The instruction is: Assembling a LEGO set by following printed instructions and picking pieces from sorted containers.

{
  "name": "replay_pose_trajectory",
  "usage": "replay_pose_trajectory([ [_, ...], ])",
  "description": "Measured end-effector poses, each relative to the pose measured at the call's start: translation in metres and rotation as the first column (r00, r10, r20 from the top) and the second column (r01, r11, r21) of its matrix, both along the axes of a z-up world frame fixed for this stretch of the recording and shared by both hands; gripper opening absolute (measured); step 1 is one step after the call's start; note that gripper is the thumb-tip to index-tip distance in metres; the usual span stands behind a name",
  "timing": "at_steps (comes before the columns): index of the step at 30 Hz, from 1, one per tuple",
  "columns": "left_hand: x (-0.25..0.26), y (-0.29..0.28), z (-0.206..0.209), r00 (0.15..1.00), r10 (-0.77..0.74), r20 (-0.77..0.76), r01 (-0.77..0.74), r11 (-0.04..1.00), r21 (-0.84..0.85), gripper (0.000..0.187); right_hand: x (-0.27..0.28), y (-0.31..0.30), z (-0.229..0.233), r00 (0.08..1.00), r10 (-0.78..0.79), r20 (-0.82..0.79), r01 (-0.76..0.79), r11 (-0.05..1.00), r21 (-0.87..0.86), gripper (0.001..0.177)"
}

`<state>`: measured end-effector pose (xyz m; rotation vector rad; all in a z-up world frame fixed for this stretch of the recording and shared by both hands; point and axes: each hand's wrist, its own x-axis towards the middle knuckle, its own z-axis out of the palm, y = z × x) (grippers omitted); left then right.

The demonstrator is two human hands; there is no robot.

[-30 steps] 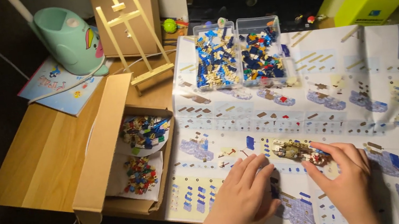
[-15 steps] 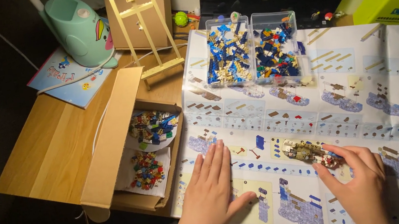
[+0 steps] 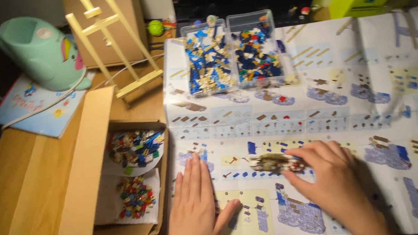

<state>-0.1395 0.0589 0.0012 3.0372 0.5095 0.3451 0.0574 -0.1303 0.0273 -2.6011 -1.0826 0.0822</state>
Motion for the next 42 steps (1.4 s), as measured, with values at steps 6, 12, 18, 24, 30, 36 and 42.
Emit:
replay_pose_trajectory([
  [6, 0.0, 0.001, -0.014, 0.999, 0.003, 0.044, -0.003, 1.0, 0.005, 0.1, -0.006, 0.058, 0.009, 0.959, 0.255, 0.124, -0.272, 0.95, 0.152, 0.034],
  [12, 0.005, 0.005, -0.04, 0.948, 0.024, 0.317, -0.041, 0.998, 0.049, 0.093, -0.014, 0.097, -0.003, 0.953, 0.28, 0.116, -0.297, 0.938, 0.18, 0.035],
  [18, 0.001, 0.007, -0.089, 0.91, 0.148, 0.388, -0.09, 0.982, -0.164, 0.069, -0.023, 0.105, -0.009, 0.95, 0.197, 0.24, -0.253, 0.94, 0.229, 0.038],
  [24, -0.022, 0.07, -0.201, 0.916, 0.014, 0.402, 0.03, 0.994, -0.102, 0.053, -0.022, 0.097, -0.006, 0.946, 0.23, 0.226, -0.278, 0.938, 0.209, 0.051],
  [30, -0.039, 0.102, -0.218, 0.982, 0.01, 0.187, 0.055, 0.94, -0.336, 0.048, -0.017, 0.067, 0.017, 0.96, 0.275, 0.057, -0.281, 0.928, 0.243, 0.057],
  [36, -0.04, 0.092, -0.19, 0.991, 0.033, 0.127, 0.009, 0.95, -0.313, 0.044, -0.018, 0.041, 0.023, 0.961, 0.276, -0.012, -0.249, 0.885, 0.393, 0.047],
  [42, -0.028, 0.086, -0.16, 0.996, 0.059, 0.063, -0.04, 0.96, -0.278, 0.041, -0.024, 0.03, 0.018, 0.95, 0.312, -0.035, -0.256, 0.833, 0.49, 0.038],
])
